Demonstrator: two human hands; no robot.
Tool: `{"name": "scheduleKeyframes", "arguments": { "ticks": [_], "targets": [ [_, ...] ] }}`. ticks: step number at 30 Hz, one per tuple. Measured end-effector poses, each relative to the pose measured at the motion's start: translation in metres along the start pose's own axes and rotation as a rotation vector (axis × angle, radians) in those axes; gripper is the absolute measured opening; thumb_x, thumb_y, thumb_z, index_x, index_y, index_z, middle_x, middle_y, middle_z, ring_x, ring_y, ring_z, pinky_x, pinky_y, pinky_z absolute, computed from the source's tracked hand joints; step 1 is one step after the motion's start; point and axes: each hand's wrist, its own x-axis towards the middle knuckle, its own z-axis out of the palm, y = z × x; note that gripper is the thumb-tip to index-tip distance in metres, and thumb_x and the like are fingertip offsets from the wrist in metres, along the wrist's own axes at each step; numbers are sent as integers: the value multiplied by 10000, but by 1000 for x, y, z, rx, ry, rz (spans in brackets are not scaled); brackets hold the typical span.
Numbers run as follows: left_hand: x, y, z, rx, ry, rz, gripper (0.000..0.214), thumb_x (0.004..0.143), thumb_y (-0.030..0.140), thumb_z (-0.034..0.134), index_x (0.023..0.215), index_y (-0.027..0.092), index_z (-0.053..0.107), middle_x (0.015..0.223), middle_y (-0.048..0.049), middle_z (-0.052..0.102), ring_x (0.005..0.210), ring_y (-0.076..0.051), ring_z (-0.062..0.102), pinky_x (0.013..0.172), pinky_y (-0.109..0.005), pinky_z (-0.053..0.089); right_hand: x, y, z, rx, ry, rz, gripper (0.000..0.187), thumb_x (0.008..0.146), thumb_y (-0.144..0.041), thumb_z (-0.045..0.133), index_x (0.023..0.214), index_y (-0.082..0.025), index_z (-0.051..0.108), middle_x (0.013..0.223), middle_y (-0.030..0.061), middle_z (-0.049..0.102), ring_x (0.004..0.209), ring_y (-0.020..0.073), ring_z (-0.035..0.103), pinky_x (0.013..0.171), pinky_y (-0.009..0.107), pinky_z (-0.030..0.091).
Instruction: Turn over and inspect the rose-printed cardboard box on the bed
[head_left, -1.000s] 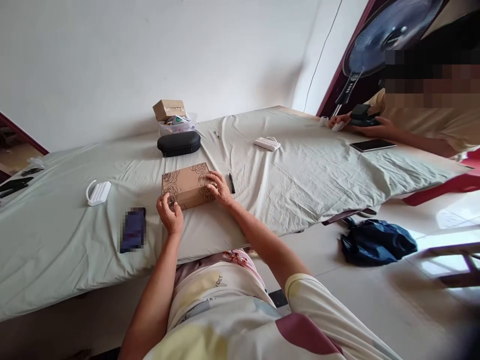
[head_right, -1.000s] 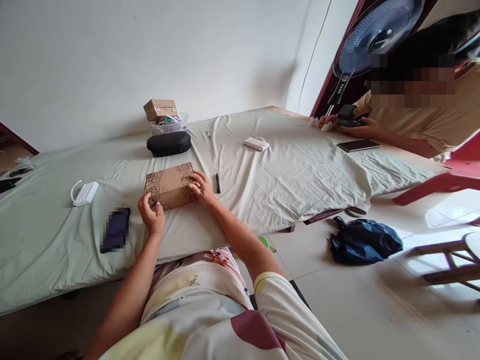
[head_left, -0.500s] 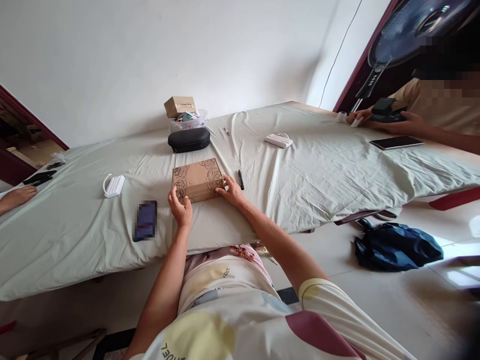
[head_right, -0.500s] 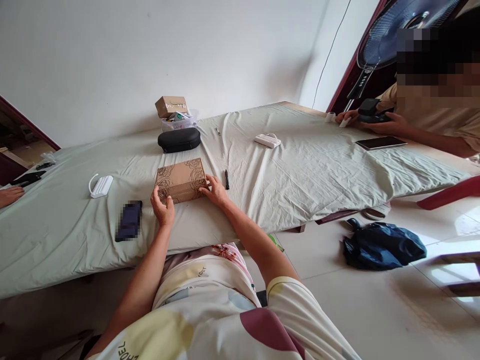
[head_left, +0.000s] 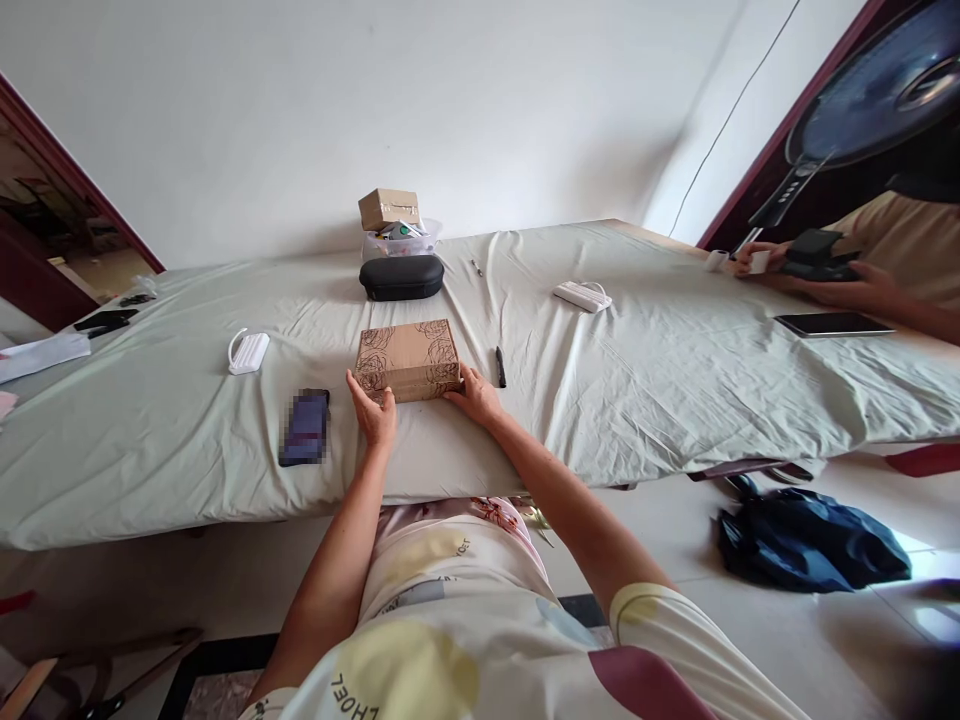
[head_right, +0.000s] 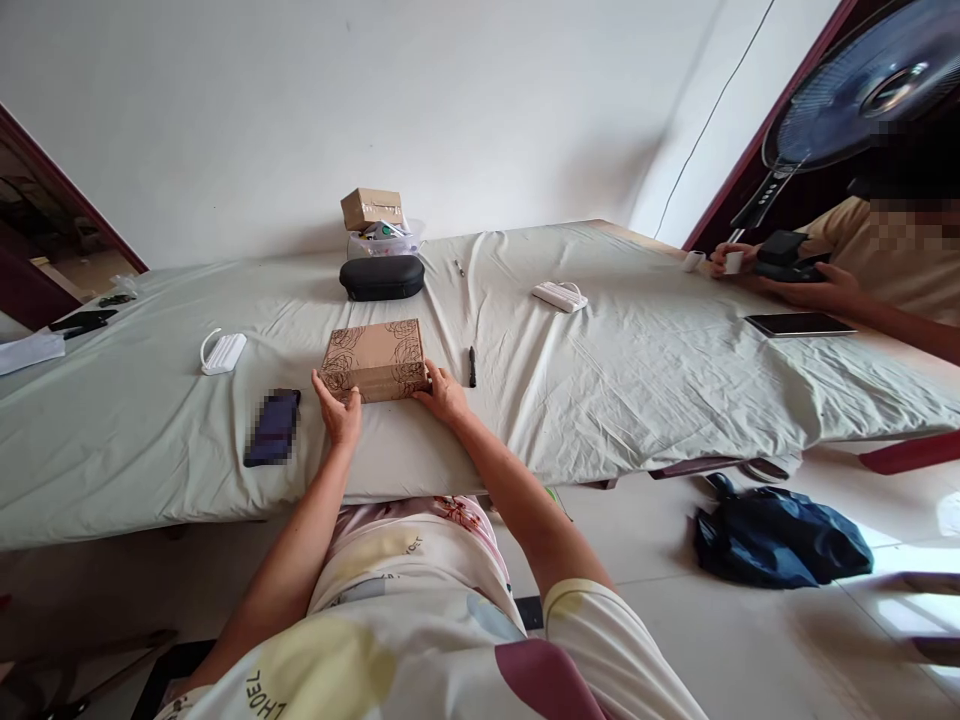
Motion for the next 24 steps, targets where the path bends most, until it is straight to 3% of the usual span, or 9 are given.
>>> {"name": "scheduleKeyframes", "arguments": {
  "ticks": [5, 24],
  "targets": [
    [5, -7, 4, 20, -26, -134, 789, 885, 250, 664, 1569, 68, 316, 1637, -306, 411, 1573, -353, 389, 1315, -494, 283, 1, 2, -1, -11, -17, 7, 705, 895, -254, 719, 1548, -244, 453, 1252, 109, 669, 1015, 242, 694, 952, 381, 547],
    [6, -16, 7, 31, -11, -96, 720, 881, 284, 667, 1520, 106, 386, 1592, -277, 475, 1529, -350, 452, 1285, -497, 343, 3, 2, -8, 22, 5, 34, 660, 849, -233, 725, 1481, -242, 536, 1180, 87, 706, 966, 235, 710, 930, 380, 564]
  ]
}}
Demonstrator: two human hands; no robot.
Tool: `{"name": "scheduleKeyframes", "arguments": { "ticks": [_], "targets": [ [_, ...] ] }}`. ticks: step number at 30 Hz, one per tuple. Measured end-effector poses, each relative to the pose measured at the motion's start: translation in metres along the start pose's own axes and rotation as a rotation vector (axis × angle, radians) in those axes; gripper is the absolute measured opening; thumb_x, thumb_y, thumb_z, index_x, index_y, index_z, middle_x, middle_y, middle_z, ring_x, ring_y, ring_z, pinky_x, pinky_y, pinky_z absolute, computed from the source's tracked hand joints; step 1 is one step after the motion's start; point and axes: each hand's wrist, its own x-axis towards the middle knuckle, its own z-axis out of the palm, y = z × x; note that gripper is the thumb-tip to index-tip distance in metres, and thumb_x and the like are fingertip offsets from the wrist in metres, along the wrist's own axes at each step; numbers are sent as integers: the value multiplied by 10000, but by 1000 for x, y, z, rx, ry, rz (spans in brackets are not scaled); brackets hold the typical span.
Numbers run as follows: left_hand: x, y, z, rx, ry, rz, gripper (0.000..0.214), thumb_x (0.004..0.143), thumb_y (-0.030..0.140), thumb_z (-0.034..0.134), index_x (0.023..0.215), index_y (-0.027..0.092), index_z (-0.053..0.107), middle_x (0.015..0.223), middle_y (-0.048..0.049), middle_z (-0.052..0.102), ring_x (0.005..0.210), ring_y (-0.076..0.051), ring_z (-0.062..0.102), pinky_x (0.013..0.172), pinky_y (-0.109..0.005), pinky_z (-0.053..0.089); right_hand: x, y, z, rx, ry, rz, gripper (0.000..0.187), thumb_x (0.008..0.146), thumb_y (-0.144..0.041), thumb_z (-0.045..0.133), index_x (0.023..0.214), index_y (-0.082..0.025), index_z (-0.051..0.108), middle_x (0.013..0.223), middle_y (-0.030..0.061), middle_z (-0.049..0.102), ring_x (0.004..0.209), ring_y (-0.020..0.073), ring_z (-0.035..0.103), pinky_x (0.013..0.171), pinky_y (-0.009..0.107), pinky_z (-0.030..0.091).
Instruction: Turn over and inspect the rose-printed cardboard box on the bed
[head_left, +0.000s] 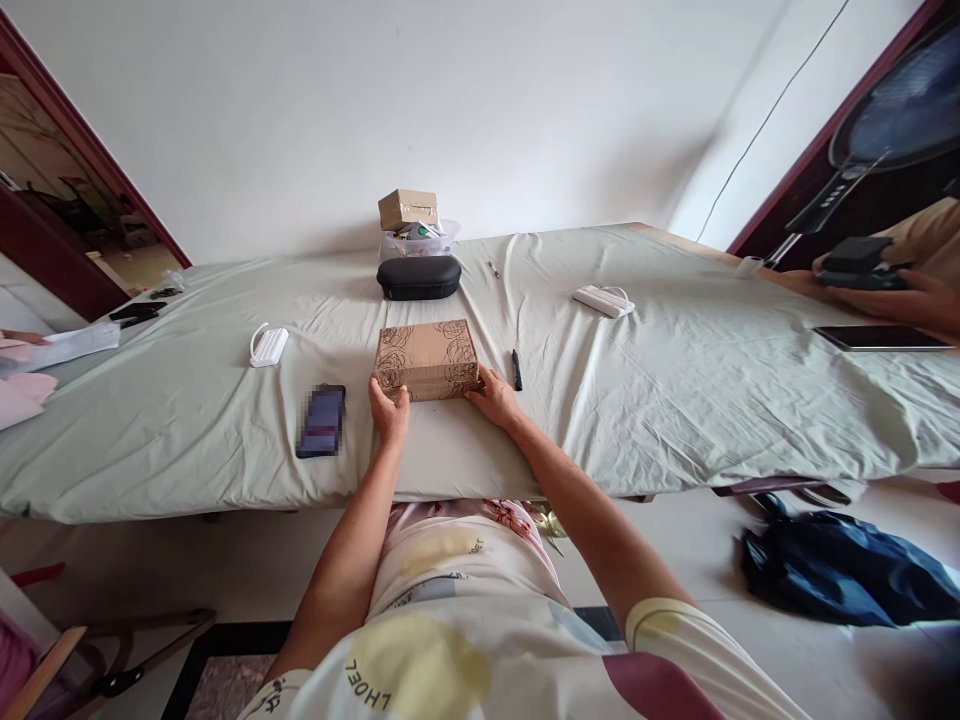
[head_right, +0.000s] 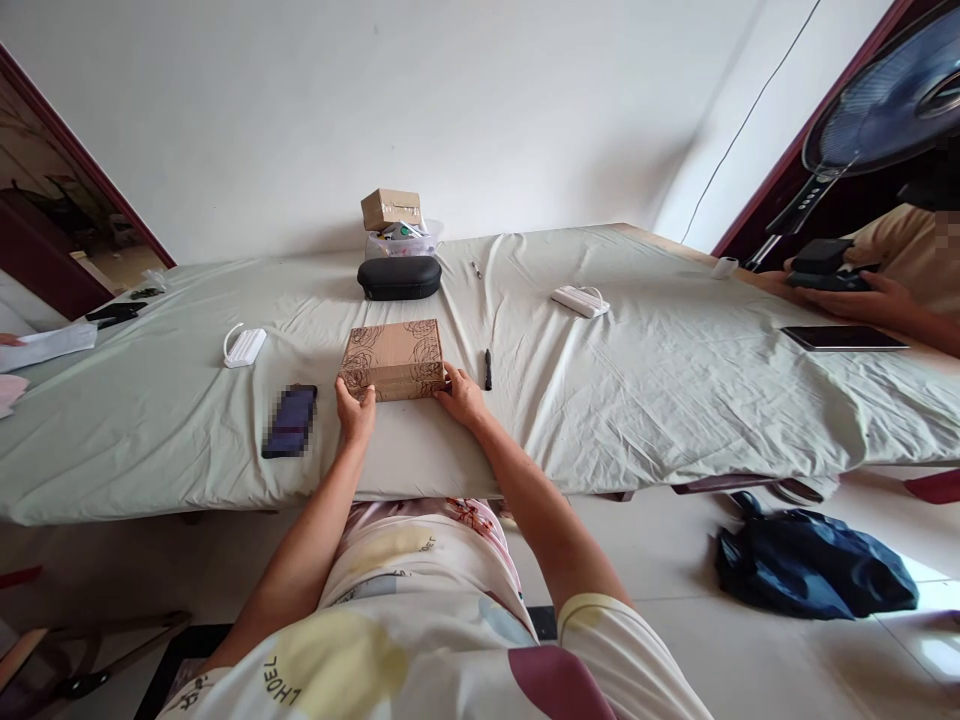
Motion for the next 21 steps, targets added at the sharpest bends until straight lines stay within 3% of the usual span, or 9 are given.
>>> {"name": "scheduleKeyframes", "arguments": {
  "ticks": [8, 15, 18, 21],
  "targets": [
    [0, -2, 1, 8, 21, 26, 700, 877, 284, 678, 1505, 126, 413, 1543, -254, 536, 1491, -340, 501, 1267, -486, 377, 0, -2, -3, 41, 19, 19, 649, 815, -218, 757, 1434, -248, 565, 1075, 50, 732, 915, 215, 702, 911, 366, 567],
    [1, 1, 0, 10, -5, 1, 700, 890, 282, 657, 1512, 111, 386, 1556, -270, 511, 1499, -338, 492, 1262, -481, 372, 1, -2, -3, -7, 7, -8, 622, 855, -216, 732, 1455, -206, 571, 1085, 72, 741, 861, 201, 699, 880, 342, 570],
    [1, 0, 1, 3, -7, 1, 705, 896, 286, 650, 1521, 123, 367, 1577, -268, 486, 1520, -342, 462, 1273, -495, 352, 1, 2, -8, 16, 3, -50, 573, 882, -228, 691, 1446, -208, 595, 1094, 78, 751, 852, 203, 699, 880, 351, 574],
    [1, 1, 0, -7, -6, 4, 697, 895, 290, 655, 1513, 138, 370, 1575, -260, 488, 1509, -340, 471, 1263, -500, 367, 0, 4, -15, 99, -5, -62, 435, 971, -337, 597, 1388, -224, 648, 963, 46, 759, 824, 196, 692, 855, 338, 572]
  ]
}}
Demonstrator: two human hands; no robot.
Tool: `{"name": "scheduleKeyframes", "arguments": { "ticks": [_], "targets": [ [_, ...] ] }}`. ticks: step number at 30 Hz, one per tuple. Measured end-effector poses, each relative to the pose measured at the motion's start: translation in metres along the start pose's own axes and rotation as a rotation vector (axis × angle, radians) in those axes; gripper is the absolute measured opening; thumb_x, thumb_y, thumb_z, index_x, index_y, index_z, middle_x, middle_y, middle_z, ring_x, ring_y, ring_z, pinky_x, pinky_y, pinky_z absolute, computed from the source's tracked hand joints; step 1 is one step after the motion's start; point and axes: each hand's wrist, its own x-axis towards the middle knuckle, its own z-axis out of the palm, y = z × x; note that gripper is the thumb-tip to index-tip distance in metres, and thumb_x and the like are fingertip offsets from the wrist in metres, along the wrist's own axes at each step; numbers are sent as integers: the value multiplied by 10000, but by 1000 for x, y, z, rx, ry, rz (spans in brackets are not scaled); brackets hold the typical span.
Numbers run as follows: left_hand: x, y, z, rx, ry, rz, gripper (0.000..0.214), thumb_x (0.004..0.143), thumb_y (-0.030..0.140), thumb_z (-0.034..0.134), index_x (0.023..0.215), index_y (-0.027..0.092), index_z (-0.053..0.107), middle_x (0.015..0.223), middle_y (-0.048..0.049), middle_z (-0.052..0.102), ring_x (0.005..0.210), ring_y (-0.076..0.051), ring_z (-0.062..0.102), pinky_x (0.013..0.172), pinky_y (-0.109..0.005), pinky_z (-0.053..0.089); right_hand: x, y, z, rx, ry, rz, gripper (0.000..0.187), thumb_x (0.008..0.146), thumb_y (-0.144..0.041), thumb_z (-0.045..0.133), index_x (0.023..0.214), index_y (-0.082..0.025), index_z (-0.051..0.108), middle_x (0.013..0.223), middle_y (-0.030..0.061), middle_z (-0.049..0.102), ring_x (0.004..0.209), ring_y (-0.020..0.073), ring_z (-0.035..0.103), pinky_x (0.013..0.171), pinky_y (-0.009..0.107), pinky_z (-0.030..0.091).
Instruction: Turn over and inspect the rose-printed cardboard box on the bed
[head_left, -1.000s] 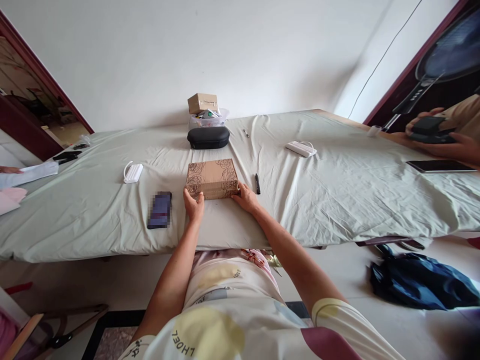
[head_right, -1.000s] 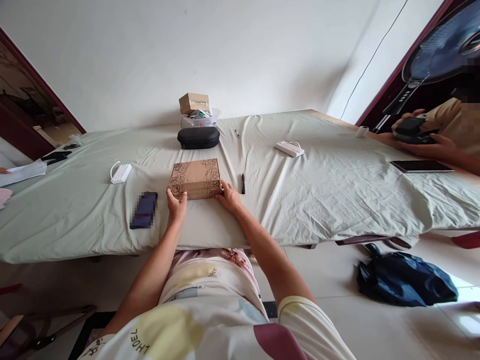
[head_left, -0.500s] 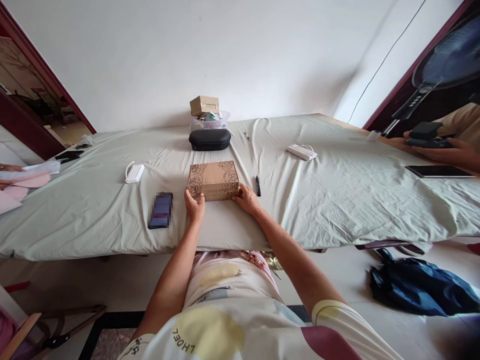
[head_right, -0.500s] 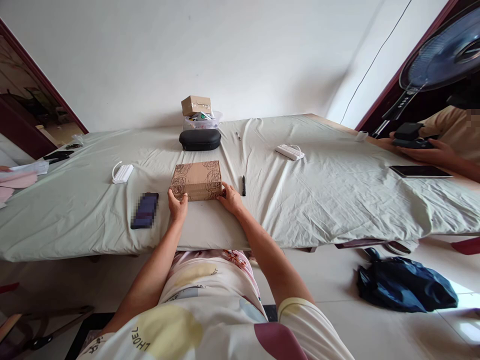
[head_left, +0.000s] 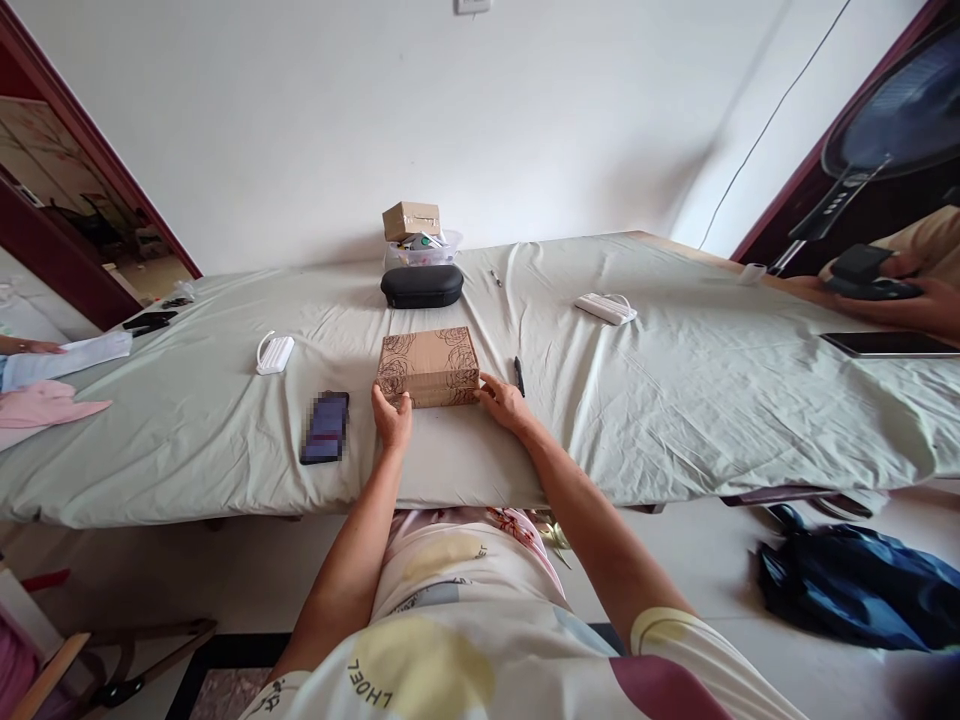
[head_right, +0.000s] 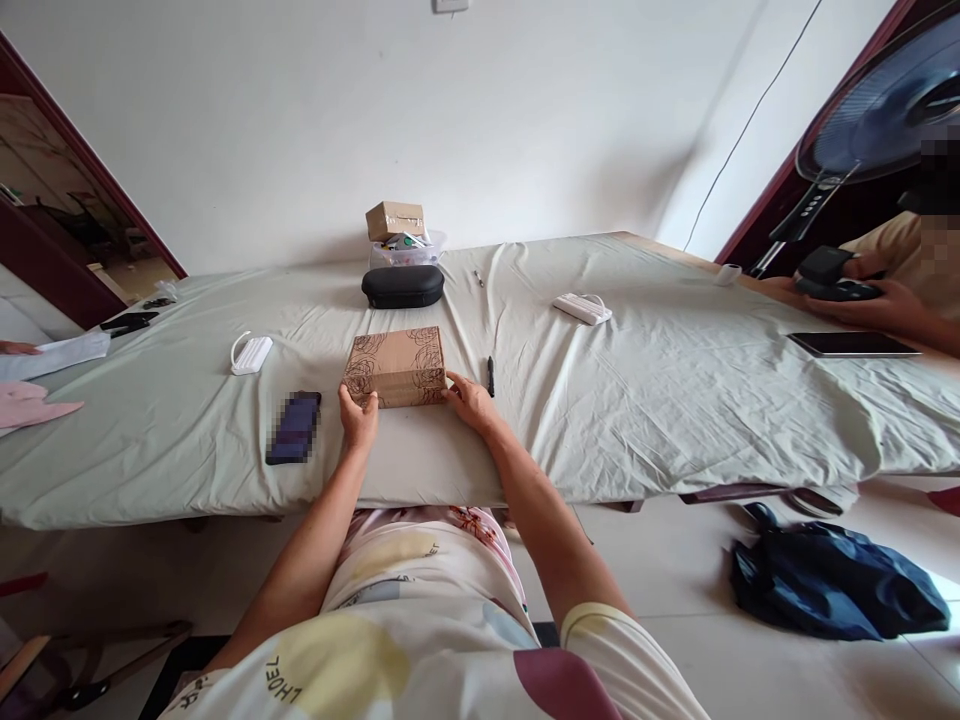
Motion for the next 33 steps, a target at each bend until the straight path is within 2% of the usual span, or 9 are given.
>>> {"name": "scheduleKeyframes", "arguments": {
  "ticks": [3, 6, 10, 13, 17, 20, 24, 28, 33],
  "targets": [
    [0, 2, -1, -3, -12, 0, 659, 880, 286, 671, 1466, 132, 413, 1512, -253, 548, 1445, -336, 539, 1221, -483, 424, 0, -2, -4, 88, 119, -14, 496, 1008, -471, 536, 1435, -230, 611, 1048, 61, 739, 830, 184, 681, 806, 318, 575],
    [-1, 3, -1, -39, -55, 26, 586, 873, 263, 657, 1410, 147, 453, 1399, -211, 639, 1329, -310, 633, 1143, -456, 499, 0, -4, -3, 123, 240, -80, 603, 974, -511, 591, 1516, -253, 533, 1205, 91, 672, 846, 177, 658, 745, 311, 581],
    [-3, 2, 0, -82, -87, 62, 548, 878, 243, 633, 1397, 165, 474, 1355, -178, 675, 1259, -286, 678, 1097, -436, 538, 0, -2, 0, 150, 297, -189, 489, 997, -487, 572, 1427, -257, 601, 1096, 70, 630, 733, 150, 607, 665, 303, 574],
    [-3, 2, 0, -48, -54, 35, 599, 893, 234, 615, 1464, 152, 453, 1444, -200, 632, 1382, -302, 607, 1179, -458, 481, -4, -6, 1, 140, 342, -292, 399, 1028, -453, 544, 1362, -252, 625, 968, 41, 616, 664, 139, 563, 661, 306, 570],
    [-5, 6, 0, 5, 8, 14, 747, 908, 185, 564, 1601, 75, 308, 1641, -260, 428, 1551, -315, 428, 1298, -459, 338, -11, -20, 8, 74, 332, -428, 353, 1048, -424, 536, 1335, -238, 624, 810, 14, 585, 648, 154, 551, 660, 307, 565],
    [-9, 9, -1, 28, -7, 151, 808, 918, 176, 543, 1660, 125, 225, 1727, -216, 292, 1621, -315, 292, 1325, -497, 279, -16, -29, 17, 28, 263, -515, 379, 1056, -409, 533, 1386, -234, 597, 836, 27, 617, 647, 154, 563, 656, 304, 571],
    [-18, 16, -2, 113, -68, 454, 629, 947, 233, 549, 1568, 180, 464, 1755, -188, 217, 1633, -375, 229, 1301, -574, 289, -18, -34, 28, -18, 202, -558, 421, 1072, -397, 504, 1449, -223, 574, 908, 62, 672, 684, 163, 610, 682, 313, 592],
    [-26, 22, 2, 142, -163, 733, 510, 1002, 417, 550, 1460, 197, 589, 1709, -190, 320, 1625, -383, 242, 1290, -591, 298, -17, -30, 30, -62, 207, -489, 432, 1075, -435, 492, 1429, -225, 623, 972, 90, 724, 718, 177, 658, 711, 326, 605],
    [-28, 24, 4, 123, -122, 821, 678, 946, 649, 601, 1416, 161, 565, 1625, -246, 410, 1599, -403, 284, 1261, -617, 330, -11, -22, 22, -43, 311, -306, 437, 1076, -494, 473, 1388, -261, 671, 1094, 85, 777, 807, 187, 715, 790, 321, 613]
  ]
}}
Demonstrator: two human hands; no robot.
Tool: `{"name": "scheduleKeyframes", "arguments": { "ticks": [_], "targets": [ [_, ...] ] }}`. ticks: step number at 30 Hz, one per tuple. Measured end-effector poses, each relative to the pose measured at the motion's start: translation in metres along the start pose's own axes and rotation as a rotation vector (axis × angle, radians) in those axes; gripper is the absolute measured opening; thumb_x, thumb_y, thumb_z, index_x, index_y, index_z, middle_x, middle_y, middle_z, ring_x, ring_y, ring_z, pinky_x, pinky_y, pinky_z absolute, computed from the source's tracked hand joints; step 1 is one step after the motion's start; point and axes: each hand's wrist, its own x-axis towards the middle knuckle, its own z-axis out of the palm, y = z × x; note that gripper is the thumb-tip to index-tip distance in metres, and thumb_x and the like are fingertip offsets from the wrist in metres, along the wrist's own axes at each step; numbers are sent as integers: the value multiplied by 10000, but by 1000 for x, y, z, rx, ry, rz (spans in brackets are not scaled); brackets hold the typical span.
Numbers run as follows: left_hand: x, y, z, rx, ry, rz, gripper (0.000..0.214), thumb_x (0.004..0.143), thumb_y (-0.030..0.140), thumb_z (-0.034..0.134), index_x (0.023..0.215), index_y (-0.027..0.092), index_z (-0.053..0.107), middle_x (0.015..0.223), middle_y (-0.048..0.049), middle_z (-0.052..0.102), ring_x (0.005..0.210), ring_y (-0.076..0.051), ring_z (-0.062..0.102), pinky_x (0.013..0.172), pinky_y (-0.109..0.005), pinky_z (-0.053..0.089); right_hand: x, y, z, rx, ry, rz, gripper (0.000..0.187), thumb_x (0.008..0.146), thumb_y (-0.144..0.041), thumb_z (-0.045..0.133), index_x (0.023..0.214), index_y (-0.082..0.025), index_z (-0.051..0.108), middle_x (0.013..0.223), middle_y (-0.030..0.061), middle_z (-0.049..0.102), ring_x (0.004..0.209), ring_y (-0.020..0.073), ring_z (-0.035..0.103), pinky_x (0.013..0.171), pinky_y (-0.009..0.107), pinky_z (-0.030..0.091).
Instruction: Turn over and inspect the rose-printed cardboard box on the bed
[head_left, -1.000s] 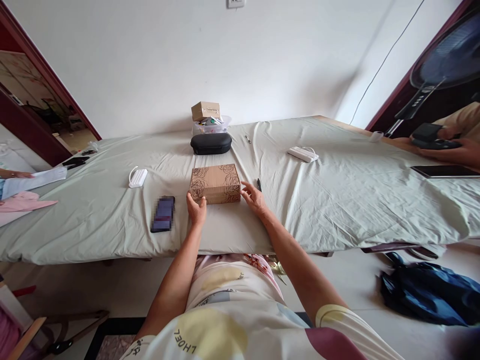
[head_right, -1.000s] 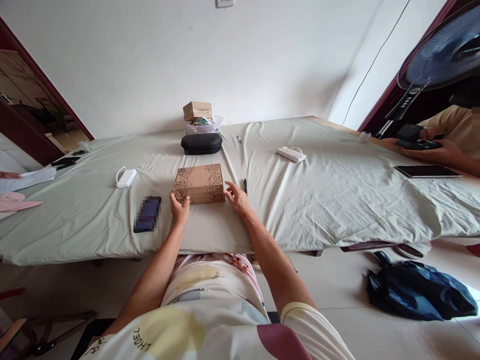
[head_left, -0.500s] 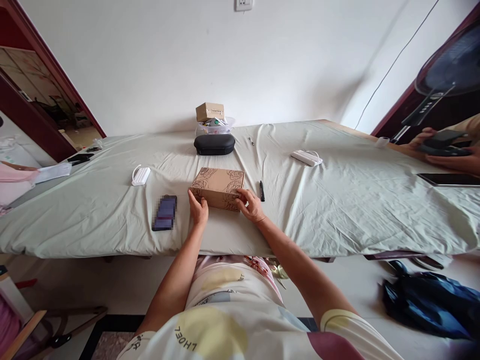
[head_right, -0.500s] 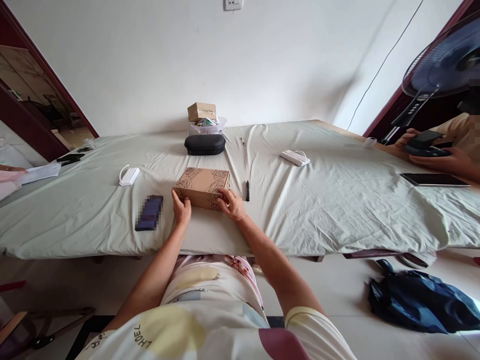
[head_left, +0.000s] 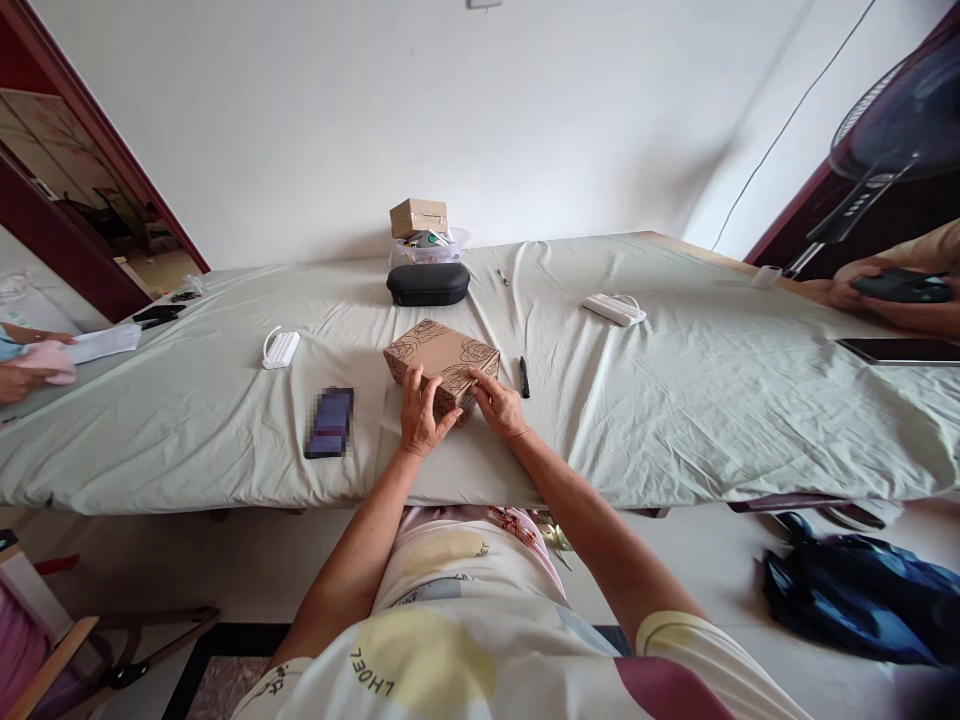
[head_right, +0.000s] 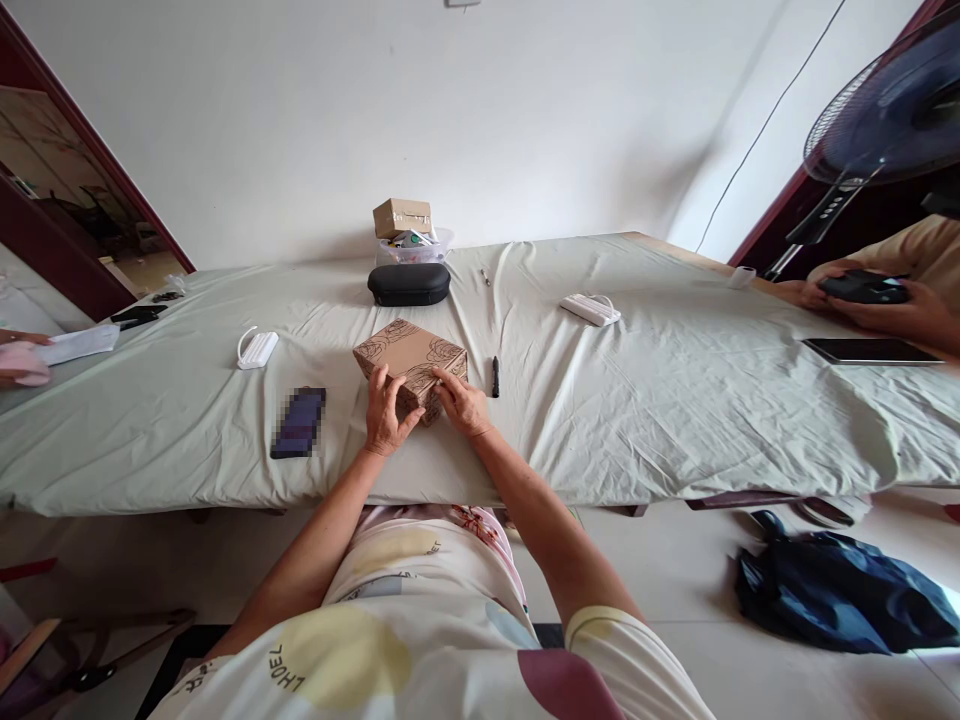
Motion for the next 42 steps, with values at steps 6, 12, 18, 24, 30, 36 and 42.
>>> {"name": "scheduleKeyframes", "arguments": {
  "ticks": [6, 12, 18, 24, 30, 36, 42],
  "targets": [
    [1, 1, 1, -61, 41, 15, 594, 967, 578, 607, 1384, 160, 542, 1598, -258, 435, 1591, -390, 306, 1255, -616, 338, 6, 13, -12, -32, 181, 175, 483, 1060, -540, 479, 1354, -227, 701, 773, 14, 688, 675, 159, 628, 734, 301, 565],
    [-1, -3, 0, -146, 45, -62, 466, 1058, 470, 439, 1387, 176, 589, 1598, -218, 463, 1520, -313, 451, 1241, -513, 404, 8, 26, -20, -15, 310, 303, 480, 961, -605, 614, 1240, -234, 736, 957, 49, 667, 702, 161, 596, 745, 339, 570],
    [-2, -11, 0, -182, 77, -229, 476, 1089, 464, 345, 1342, 206, 656, 1558, -163, 535, 1475, -264, 505, 1260, -451, 390, 6, 22, -14, 170, 71, 221, 504, 1002, -524, 551, 1414, -247, 638, 956, 39, 669, 734, 154, 619, 699, 301, 575],
    [0, -14, -1, -127, 93, -245, 488, 1073, 500, 407, 1408, 201, 597, 1430, -163, 651, 1368, -254, 601, 1208, -435, 455, 4, 15, -13, 185, 14, 118, 460, 1003, -477, 558, 1391, -247, 651, 959, 37, 641, 724, 146, 600, 680, 291, 572],
    [-1, -16, 1, -114, 100, -243, 457, 1086, 468, 392, 1387, 208, 616, 1398, -152, 685, 1364, -244, 619, 1205, -439, 467, 4, 17, -12, 148, 36, 98, 453, 1039, -525, 500, 1367, -251, 653, 948, 46, 656, 755, 167, 604, 750, 323, 589],
    [-1, -16, 0, -152, 92, -266, 455, 1087, 463, 382, 1379, 219, 632, 1392, -144, 694, 1360, -248, 624, 1204, -450, 469, 2, 19, -10, 159, 13, 110, 491, 1053, -551, 458, 1385, -235, 633, 978, 53, 642, 724, 157, 596, 704, 313, 585],
    [-1, -12, -1, -195, 139, -352, 560, 1042, 517, 484, 1472, 160, 515, 1394, -206, 656, 1244, -272, 673, 1025, -410, 580, 3, 24, -8, 169, 9, 124, 560, 994, -562, 576, 1463, -256, 576, 986, 32, 641, 650, 124, 575, 630, 285, 565]
  ]
}}
